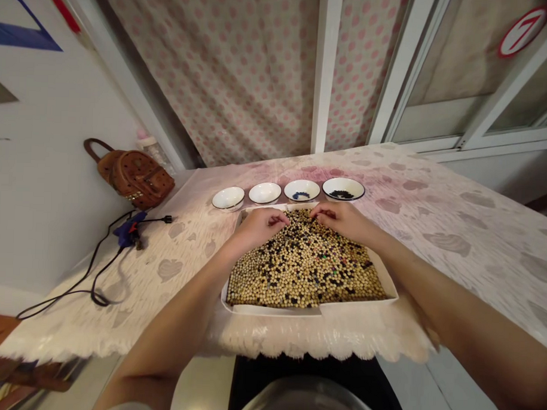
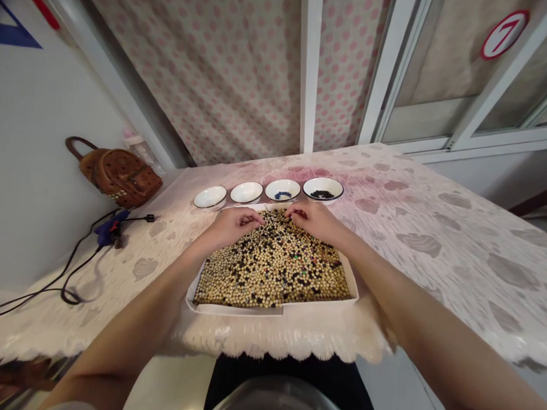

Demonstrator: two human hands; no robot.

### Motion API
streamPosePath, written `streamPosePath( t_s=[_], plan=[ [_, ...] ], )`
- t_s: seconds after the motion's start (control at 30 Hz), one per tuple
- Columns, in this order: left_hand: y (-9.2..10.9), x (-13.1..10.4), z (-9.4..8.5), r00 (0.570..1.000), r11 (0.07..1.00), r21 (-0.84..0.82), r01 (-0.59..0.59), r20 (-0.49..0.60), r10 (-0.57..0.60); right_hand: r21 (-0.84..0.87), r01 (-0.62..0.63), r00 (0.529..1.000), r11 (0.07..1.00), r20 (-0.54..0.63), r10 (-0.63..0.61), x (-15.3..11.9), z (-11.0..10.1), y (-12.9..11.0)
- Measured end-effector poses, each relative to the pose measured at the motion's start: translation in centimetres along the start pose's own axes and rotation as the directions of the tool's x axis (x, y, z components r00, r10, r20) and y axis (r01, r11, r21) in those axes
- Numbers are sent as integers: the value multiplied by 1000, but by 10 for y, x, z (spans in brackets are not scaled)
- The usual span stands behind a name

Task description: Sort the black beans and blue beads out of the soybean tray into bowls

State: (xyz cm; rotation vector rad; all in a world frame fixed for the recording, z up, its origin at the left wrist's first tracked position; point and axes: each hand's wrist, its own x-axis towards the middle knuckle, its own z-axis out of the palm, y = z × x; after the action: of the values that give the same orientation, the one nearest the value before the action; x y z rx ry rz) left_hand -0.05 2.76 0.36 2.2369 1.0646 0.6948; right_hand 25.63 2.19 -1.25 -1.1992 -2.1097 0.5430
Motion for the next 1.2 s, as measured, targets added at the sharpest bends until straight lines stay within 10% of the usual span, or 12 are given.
streamPosePath(
  t_s=[0.57, 1.2],
  plan=[
    [3, -7, -11, 970, 998, 29, 59, 236, -64, -57, 106, 988, 993, 115, -99, -3, 5, -17],
    [2, -7, -3, 982, 1000, 29, -3, 189, -2, -131, 82, 993, 988, 90, -71, -3, 4, -14]
  ],
)
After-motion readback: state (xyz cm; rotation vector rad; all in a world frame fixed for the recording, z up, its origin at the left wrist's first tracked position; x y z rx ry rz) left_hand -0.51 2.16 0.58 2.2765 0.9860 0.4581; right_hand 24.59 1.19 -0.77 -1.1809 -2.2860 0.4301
